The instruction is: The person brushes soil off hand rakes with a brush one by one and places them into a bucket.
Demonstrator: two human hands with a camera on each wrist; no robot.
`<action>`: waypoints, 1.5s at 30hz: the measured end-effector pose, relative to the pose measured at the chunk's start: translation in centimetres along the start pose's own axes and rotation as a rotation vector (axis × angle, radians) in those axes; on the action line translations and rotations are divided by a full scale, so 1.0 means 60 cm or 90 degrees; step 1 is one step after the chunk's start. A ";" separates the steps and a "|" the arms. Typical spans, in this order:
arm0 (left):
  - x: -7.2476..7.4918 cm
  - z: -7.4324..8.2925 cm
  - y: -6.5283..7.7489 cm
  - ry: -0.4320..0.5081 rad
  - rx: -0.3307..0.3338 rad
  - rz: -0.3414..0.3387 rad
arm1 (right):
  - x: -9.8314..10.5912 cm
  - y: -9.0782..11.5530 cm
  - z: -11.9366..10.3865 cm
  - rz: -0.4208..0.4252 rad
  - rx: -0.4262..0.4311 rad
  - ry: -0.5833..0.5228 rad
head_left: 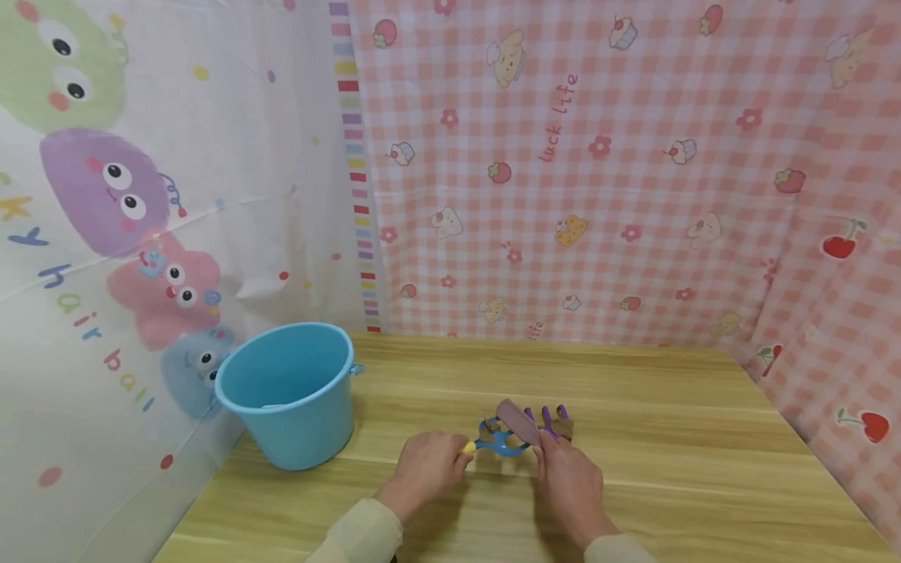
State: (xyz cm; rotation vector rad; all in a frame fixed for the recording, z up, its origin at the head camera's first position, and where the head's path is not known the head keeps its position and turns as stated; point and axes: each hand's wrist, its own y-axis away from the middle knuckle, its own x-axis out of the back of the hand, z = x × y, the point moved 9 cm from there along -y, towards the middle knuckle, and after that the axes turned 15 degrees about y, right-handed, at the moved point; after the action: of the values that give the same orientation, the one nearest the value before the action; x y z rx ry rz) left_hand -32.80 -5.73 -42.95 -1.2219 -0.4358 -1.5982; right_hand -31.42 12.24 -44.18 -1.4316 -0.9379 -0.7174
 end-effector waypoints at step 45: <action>0.003 -0.008 -0.002 -0.026 -0.025 0.011 | -0.004 -0.002 -0.003 -0.064 -0.014 -0.029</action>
State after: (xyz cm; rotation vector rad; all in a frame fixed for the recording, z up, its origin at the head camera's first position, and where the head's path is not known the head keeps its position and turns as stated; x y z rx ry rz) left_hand -33.13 -6.13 -42.94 -1.2870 -0.4203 -1.5755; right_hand -31.64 12.01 -44.33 -1.4329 -1.0460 -0.7747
